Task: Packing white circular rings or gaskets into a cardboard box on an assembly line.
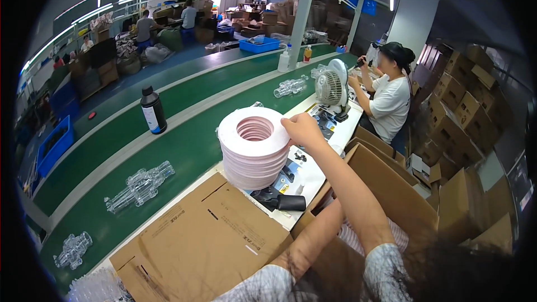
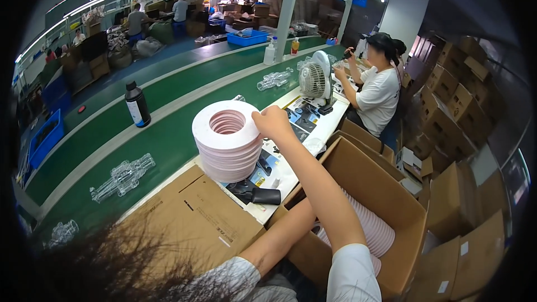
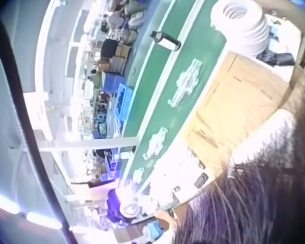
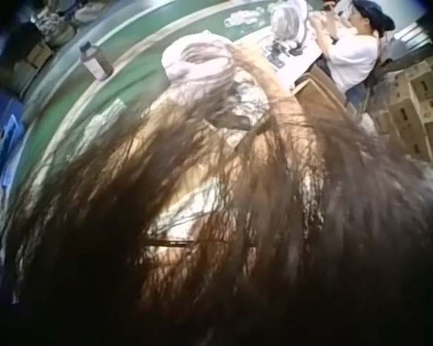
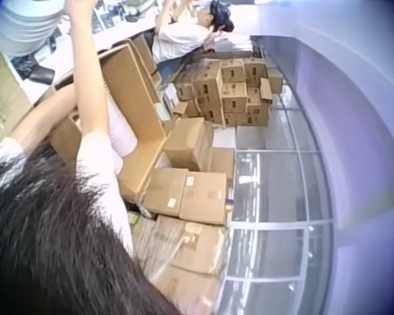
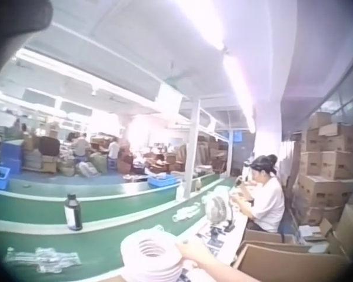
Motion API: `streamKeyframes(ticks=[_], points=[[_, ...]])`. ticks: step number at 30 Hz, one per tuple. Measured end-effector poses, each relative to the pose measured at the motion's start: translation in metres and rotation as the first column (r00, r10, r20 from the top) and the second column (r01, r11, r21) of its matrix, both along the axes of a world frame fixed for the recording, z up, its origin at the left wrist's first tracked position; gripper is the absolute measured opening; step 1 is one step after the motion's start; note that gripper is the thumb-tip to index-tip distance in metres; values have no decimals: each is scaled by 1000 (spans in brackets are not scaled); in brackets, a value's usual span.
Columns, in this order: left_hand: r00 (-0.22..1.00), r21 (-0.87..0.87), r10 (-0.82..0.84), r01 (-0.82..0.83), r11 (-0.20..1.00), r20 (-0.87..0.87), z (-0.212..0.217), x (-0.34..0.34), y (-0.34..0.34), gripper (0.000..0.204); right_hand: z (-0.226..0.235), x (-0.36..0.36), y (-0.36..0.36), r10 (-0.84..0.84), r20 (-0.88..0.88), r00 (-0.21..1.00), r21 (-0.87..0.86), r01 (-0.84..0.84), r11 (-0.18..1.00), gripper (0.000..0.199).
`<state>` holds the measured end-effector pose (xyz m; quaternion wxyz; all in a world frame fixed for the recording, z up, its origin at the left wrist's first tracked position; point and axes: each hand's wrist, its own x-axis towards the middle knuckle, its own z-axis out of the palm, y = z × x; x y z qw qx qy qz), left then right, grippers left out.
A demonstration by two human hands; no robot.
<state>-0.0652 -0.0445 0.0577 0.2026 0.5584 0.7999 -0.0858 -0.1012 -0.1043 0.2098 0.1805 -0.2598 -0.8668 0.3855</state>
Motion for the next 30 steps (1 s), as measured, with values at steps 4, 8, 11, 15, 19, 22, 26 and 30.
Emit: streamKeyframes(ticks=[4, 8, 11, 15, 19, 22, 26, 30], points=[[1000, -13, 6, -6, 1000, -5, 4, -18, 5, 46, 11, 2, 3, 47, 133, 990, 201, -73, 977, 35], [1000, -39, 5, -5, 999, -9, 6, -32, 7, 45, 13, 3, 3, 86, 253, 964, 489, -204, 848, 54], [1000, -58, 6, -7, 998, -6, 6, -42, 7, 44, 7, 11, -8, 444, 152, 883, 751, -396, 529, 69], [1000, -86, 7, -6, 996, 9, 4, -51, 5, 44, 10, 8, -30, 542, 508, 670, 593, -728, 344, 78], [999, -121, 19, -15, 993, 30, -2, -59, -2, 43, 17, 3, -41, 421, 689, 590, 511, -807, 295, 69], [998, -163, -32, 40, 986, 50, -10, -39, 4, 42, 21, 9, -37, 403, 689, 602, 528, -798, 288, 68], [979, -227, -186, 199, 953, 78, -27, 15, 32, 42, 18, 33, -22, 531, 492, 690, 639, -701, 318, 83], [950, -286, -267, 305, 909, 163, -63, 61, 40, 41, 2, 102, 15, 533, -101, 840, 756, -283, 590, 57]])
